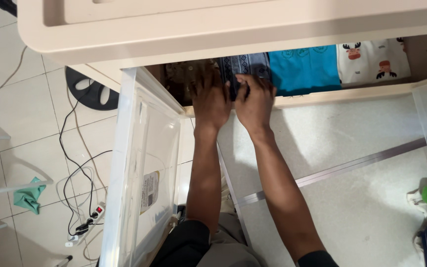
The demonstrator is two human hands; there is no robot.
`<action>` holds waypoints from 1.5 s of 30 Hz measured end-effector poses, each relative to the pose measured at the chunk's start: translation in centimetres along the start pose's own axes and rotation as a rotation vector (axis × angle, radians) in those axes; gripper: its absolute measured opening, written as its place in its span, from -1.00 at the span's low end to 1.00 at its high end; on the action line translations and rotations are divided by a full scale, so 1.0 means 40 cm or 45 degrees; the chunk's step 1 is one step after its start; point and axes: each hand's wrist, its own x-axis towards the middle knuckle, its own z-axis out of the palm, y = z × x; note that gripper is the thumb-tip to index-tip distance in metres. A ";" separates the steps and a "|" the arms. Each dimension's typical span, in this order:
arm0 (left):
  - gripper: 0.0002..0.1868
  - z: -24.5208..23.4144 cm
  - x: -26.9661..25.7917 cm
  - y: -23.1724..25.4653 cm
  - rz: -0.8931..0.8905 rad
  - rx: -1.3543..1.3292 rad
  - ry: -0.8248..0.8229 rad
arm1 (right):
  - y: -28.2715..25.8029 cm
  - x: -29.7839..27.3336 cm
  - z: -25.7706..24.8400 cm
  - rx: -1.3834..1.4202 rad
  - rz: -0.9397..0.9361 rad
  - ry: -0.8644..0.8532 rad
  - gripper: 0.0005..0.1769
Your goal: The person folds a patterned infant shirt and a yellow striped onesie by hand before placing them into an open drawer containing other neatly stacked infant garments.
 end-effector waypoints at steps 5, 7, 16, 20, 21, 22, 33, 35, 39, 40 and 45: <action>-0.38 -0.023 -0.026 0.042 -0.091 0.042 -0.146 | 0.022 -0.049 -0.019 -0.087 0.010 -0.014 -0.61; -0.38 -0.037 -0.017 0.054 -0.130 0.094 -0.207 | 0.033 -0.072 -0.022 -0.162 -0.038 0.074 -0.53; -0.29 -0.015 -0.009 0.074 -0.115 0.099 -0.050 | 0.108 -0.199 -0.047 -0.194 0.016 0.184 -0.49; -0.44 0.006 -0.043 0.061 0.061 -0.014 0.241 | 0.136 -0.261 -0.065 -0.164 0.039 0.053 -0.28; -0.49 0.008 -0.049 0.060 0.112 -0.048 0.304 | 0.142 -0.275 -0.069 -0.168 0.055 0.020 -0.24; -0.52 0.006 -0.055 0.059 0.124 -0.077 0.286 | 0.147 -0.285 -0.072 -0.171 0.072 -0.008 -0.21; -0.56 0.079 -0.174 0.236 0.402 -0.474 0.297 | 0.184 -0.399 -0.146 -0.178 0.274 0.071 -0.17; -0.54 0.098 -0.204 0.270 0.476 -0.521 0.267 | 0.190 -0.426 -0.182 -0.162 0.324 0.061 -0.17; -0.53 0.146 -0.262 0.336 0.581 -0.584 0.115 | 0.207 -0.490 -0.272 -0.153 0.384 -0.005 -0.20; -0.54 0.161 -0.277 0.350 0.611 -0.587 0.065 | 0.210 -0.510 -0.295 -0.184 0.426 -0.019 -0.21; -0.56 0.223 -0.326 0.420 0.794 -0.535 -0.143 | 0.239 -0.606 -0.407 -0.287 0.583 0.105 -0.24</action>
